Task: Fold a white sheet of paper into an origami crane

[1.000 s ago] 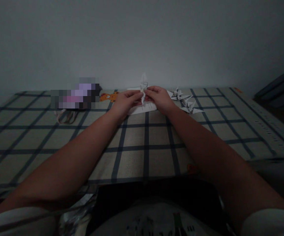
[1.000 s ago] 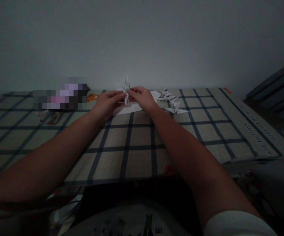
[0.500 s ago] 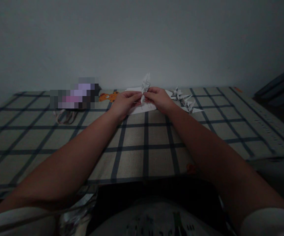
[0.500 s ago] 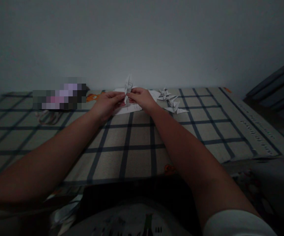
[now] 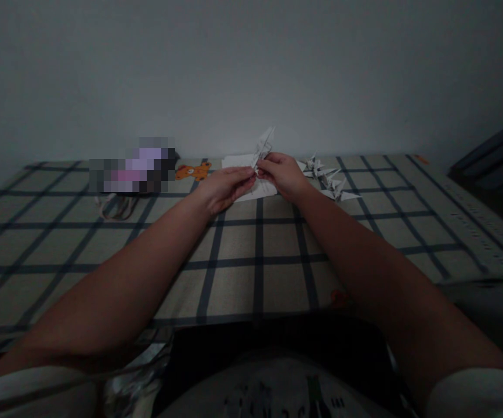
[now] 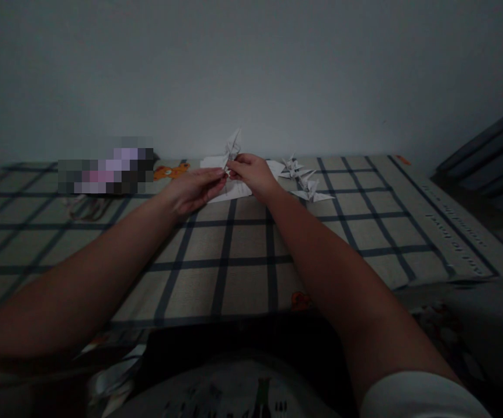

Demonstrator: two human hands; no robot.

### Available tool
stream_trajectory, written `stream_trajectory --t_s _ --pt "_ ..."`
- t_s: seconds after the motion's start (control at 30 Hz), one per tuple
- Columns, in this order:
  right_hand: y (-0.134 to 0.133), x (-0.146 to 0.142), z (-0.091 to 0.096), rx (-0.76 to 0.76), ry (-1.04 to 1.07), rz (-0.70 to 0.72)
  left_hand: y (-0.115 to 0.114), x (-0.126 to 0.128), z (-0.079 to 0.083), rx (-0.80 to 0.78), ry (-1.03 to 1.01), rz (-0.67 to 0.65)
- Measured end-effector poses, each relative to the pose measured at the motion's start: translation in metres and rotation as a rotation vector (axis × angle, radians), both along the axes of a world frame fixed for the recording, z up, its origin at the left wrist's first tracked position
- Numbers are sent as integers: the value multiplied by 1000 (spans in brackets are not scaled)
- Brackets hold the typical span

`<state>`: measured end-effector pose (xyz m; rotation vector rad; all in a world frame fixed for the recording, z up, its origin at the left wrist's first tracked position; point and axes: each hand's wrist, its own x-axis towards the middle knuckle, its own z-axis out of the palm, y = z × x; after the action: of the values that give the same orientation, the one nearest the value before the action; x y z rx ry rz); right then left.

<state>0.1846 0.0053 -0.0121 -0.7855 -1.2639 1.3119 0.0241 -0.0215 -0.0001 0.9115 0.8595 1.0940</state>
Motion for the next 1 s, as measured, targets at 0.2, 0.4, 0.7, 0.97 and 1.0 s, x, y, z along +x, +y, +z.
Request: stream_trajectory --t_s 0.2,0.4,0.7,0.97,1.0 --pt "7 0 -7 32 16 -17 -7 3 4 28 48 24" --pt "5 0 -7 37 -18 -31 -4 1 0 134 146 82" --pt "0 0 -1 -27 -12 -14 3 -3 -4 196 254 145" --pt "4 3 -5 48 -137 -97 -1 -3 -9 275 420 122" --pt "3 3 -5 60 -162 -97 -3 -3 -8 296 427 119"
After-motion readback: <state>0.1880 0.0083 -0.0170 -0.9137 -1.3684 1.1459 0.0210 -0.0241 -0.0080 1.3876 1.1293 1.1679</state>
